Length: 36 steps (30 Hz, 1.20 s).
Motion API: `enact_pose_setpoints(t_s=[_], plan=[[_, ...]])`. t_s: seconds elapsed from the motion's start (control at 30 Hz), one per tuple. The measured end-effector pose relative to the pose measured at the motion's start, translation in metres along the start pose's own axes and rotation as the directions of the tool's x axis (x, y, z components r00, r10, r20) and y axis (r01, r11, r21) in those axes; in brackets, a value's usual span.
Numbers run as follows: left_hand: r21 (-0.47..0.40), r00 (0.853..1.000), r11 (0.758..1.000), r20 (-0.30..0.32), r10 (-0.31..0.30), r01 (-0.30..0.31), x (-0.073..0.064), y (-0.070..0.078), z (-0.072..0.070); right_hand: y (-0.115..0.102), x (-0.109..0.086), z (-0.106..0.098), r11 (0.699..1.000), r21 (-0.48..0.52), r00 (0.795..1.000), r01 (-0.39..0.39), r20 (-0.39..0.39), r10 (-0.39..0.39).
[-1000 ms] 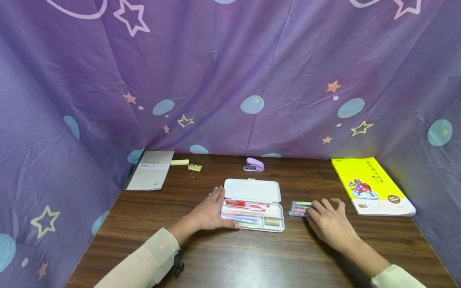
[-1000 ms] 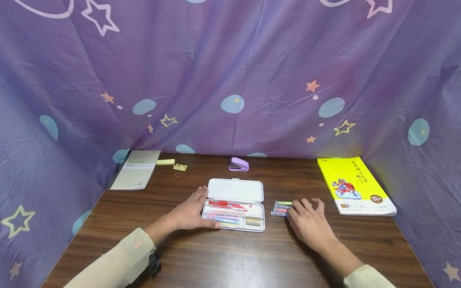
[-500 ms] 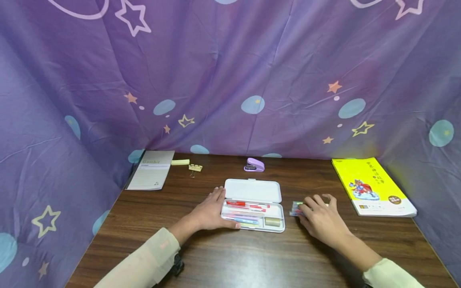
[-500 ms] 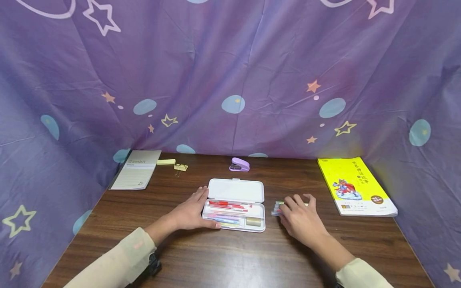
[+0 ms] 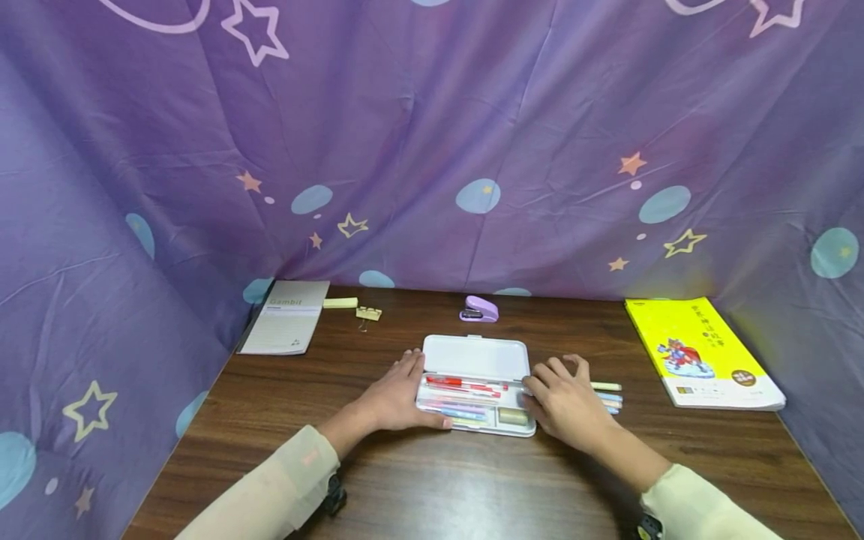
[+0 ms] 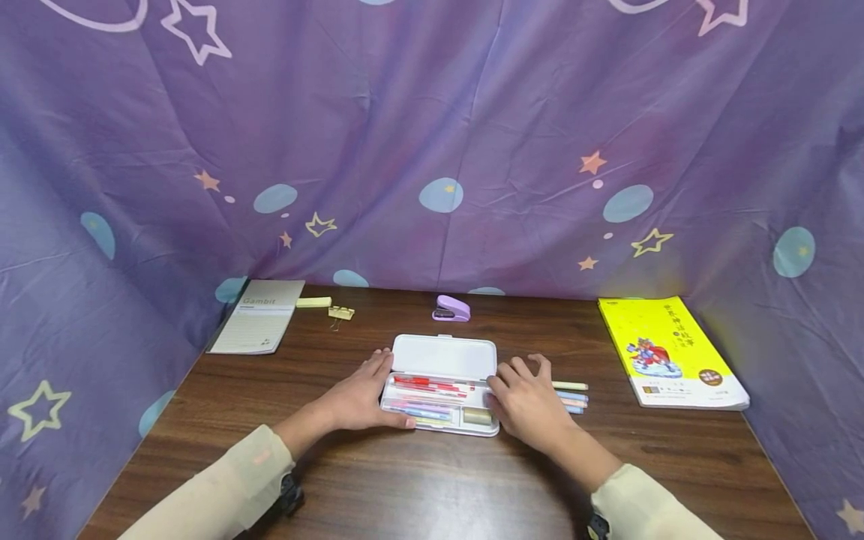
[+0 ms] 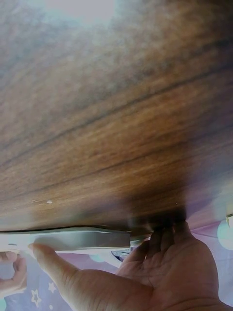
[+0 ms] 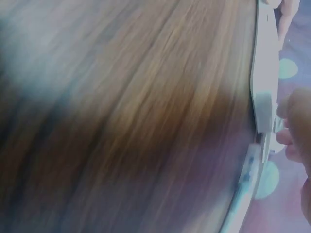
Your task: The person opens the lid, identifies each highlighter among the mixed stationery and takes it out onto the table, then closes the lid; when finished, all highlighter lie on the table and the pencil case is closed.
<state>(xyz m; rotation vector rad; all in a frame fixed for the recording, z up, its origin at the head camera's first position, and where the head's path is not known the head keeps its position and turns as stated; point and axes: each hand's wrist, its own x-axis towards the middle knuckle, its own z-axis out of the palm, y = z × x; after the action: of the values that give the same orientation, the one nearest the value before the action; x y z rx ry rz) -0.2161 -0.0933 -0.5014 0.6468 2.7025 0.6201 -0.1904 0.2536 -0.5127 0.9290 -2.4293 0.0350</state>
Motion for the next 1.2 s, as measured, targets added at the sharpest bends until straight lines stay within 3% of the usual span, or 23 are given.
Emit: enact_pose_setpoints(t_s=[0.4, 0.8, 1.2], plan=[[-0.004, 1.0, 1.0, 0.002, -0.004, 0.004, 0.0, 0.0, 0.0, -0.018, 0.015, 0.013, 0.999, 0.027, 0.999, 0.039, -0.02, -0.039], [-0.005, 1.0, 1.0, 0.005, -0.002, 0.002, -0.001, 0.0, -0.001, -0.032, 0.018, 0.017, 0.999, 0.037, 0.998, 0.038, 0.041, -0.04], [-0.008, 1.0, 1.0, 0.003, -0.003, 0.003, 0.0, -0.001, 0.0, -0.042, 0.021, 0.02, 0.996, 0.083, 0.999, 0.036, -0.005, -0.035]])
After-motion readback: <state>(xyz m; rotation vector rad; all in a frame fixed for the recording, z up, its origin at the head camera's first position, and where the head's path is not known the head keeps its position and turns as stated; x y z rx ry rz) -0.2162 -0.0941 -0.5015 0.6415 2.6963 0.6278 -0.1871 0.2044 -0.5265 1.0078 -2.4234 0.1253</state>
